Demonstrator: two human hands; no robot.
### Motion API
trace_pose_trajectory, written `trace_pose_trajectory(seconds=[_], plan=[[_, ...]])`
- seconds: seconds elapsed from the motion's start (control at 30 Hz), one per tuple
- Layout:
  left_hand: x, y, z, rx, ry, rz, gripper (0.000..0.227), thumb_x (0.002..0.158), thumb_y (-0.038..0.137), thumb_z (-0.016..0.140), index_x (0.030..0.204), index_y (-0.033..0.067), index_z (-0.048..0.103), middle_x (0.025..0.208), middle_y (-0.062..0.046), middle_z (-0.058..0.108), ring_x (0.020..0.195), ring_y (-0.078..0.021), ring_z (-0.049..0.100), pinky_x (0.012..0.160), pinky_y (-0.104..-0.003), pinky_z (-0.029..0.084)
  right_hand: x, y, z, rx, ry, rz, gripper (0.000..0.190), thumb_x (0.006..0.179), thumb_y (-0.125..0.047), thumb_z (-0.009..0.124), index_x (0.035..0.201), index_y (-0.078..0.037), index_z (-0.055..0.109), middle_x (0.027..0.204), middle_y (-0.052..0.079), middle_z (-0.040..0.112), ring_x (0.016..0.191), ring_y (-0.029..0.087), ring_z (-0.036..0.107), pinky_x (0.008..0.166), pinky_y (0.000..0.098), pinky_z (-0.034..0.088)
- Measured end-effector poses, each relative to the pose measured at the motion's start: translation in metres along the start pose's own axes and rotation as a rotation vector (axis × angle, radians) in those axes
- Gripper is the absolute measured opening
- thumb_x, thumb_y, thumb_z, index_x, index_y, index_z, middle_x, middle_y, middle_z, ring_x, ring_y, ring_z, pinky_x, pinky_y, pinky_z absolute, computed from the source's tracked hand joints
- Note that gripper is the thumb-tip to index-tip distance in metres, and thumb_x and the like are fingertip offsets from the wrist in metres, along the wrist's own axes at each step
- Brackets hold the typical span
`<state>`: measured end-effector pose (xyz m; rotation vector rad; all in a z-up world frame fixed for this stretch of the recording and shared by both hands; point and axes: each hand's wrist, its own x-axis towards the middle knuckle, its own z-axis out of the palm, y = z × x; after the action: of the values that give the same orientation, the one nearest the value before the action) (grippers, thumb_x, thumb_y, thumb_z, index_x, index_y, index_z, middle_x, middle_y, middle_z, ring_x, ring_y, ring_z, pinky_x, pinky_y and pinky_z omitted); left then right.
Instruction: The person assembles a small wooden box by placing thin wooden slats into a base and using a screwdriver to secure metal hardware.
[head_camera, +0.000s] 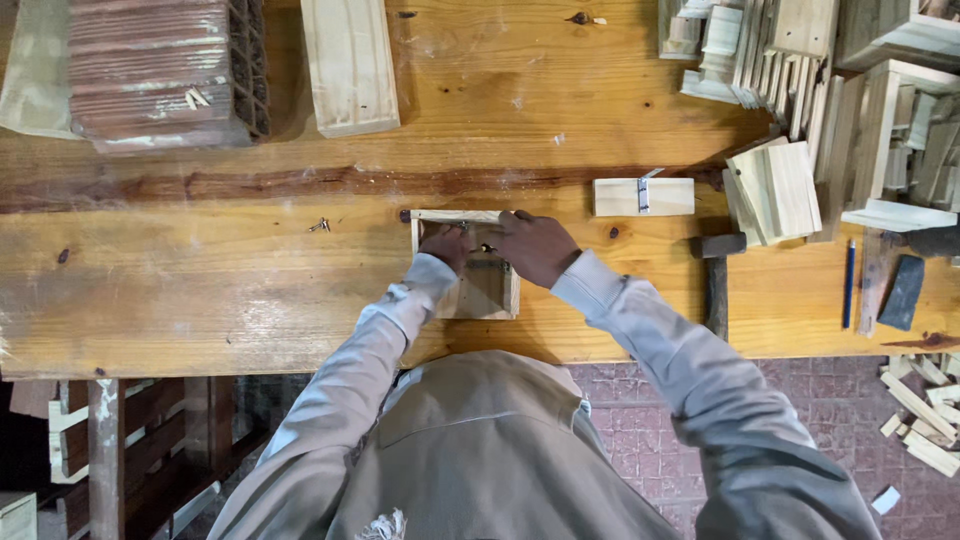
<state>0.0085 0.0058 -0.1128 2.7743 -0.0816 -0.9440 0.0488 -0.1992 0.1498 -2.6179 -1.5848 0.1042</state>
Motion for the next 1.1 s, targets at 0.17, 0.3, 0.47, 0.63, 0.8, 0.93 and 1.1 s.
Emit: trace_pose_trajectory(seconds=[0.17, 0.3, 0.47, 0.63, 0.8, 0.93, 1.1], plan=[[0.055, -0.027, 0.067, 0.239, 0.037, 0.083, 0.054, 0.100, 0.037, 0.056, 0.148, 0.0164, 0.042, 0.144, -0.005, 0.050, 0.140, -0.0272, 0.043, 0.106, -0.040, 0.053, 0.012, 0.003, 0.011, 0.076, -0.113, 0.015, 0.009, 0.099, -0.022, 0.066, 0.104, -0.015, 0.067, 0.101, 0.012, 0.060, 0.092, 0.035, 0.070, 0.068, 0.0421, 0.060], [0.048, -0.021, 0.052, 0.223, -0.026, 0.079, 0.050, 0.106, 0.037, 0.050, 0.150, 0.0186, 0.035, 0.150, -0.004, 0.044, 0.144, -0.0276, 0.040, 0.112, -0.038, 0.048, 0.013, 0.008, 0.016, 0.088, -0.042, -0.021, 0.011, 0.093, -0.022, 0.070, 0.098, -0.013, 0.066, 0.095, 0.010, 0.058, 0.090, 0.035, 0.068, 0.065, 0.0432, 0.059], [0.042, -0.016, 0.051, 0.222, -0.015, 0.100, 0.056, 0.103, 0.032, 0.053, 0.153, 0.0151, 0.033, 0.152, -0.008, 0.042, 0.146, -0.0307, 0.036, 0.112, -0.042, 0.048, 0.017, 0.013, 0.032, 0.058, -0.085, -0.068, 0.009, 0.095, -0.024, 0.068, 0.097, -0.016, 0.064, 0.099, 0.010, 0.056, 0.091, 0.035, 0.066, 0.064, 0.0420, 0.059], [0.047, -0.019, 0.055, 0.234, -0.025, 0.118, 0.062, 0.100, 0.037, 0.057, 0.153, 0.0131, 0.035, 0.150, -0.008, 0.044, 0.144, -0.0279, 0.037, 0.110, -0.042, 0.049, 0.022, 0.010, 0.027, 0.078, -0.124, -0.091, 0.005, 0.094, -0.018, 0.068, 0.097, -0.015, 0.065, 0.098, 0.012, 0.056, 0.088, 0.036, 0.066, 0.062, 0.0431, 0.058], [0.065, -0.021, 0.065, 0.425, 0.001, 0.242, 0.048, 0.106, 0.027, 0.049, 0.150, 0.0095, 0.043, 0.151, -0.005, 0.048, 0.145, -0.0234, 0.037, 0.121, -0.037, 0.037, 0.026, 0.004, 0.018, 0.016, -0.088, -0.146, 0.003, 0.093, -0.013, 0.069, 0.093, -0.013, 0.066, 0.094, 0.014, 0.057, 0.087, 0.037, 0.067, 0.064, 0.0404, 0.057], [0.067, -0.016, 0.053, 0.185, 0.042, 0.195, 0.045, 0.103, 0.027, 0.051, 0.145, 0.0096, 0.045, 0.139, -0.007, 0.054, 0.139, -0.0269, 0.045, 0.107, -0.042, 0.051, 0.028, 0.001, 0.006, 0.024, -0.094, -0.155, 0.004, 0.094, -0.010, 0.068, 0.091, -0.012, 0.065, 0.093, 0.014, 0.057, 0.086, 0.036, 0.066, 0.064, 0.0411, 0.057], [0.086, -0.030, 0.046, 0.365, 0.116, 0.329, 0.020, 0.099, 0.021, 0.055, 0.089, 0.0129, 0.071, 0.088, -0.003, 0.076, 0.090, -0.0218, 0.073, 0.083, -0.036, 0.059, 0.037, -0.007, -0.004, -0.034, -0.134, -0.178, 0.005, 0.093, -0.010, 0.065, 0.092, -0.014, 0.066, 0.093, 0.013, 0.061, 0.088, 0.034, 0.069, 0.063, 0.0394, 0.057]])
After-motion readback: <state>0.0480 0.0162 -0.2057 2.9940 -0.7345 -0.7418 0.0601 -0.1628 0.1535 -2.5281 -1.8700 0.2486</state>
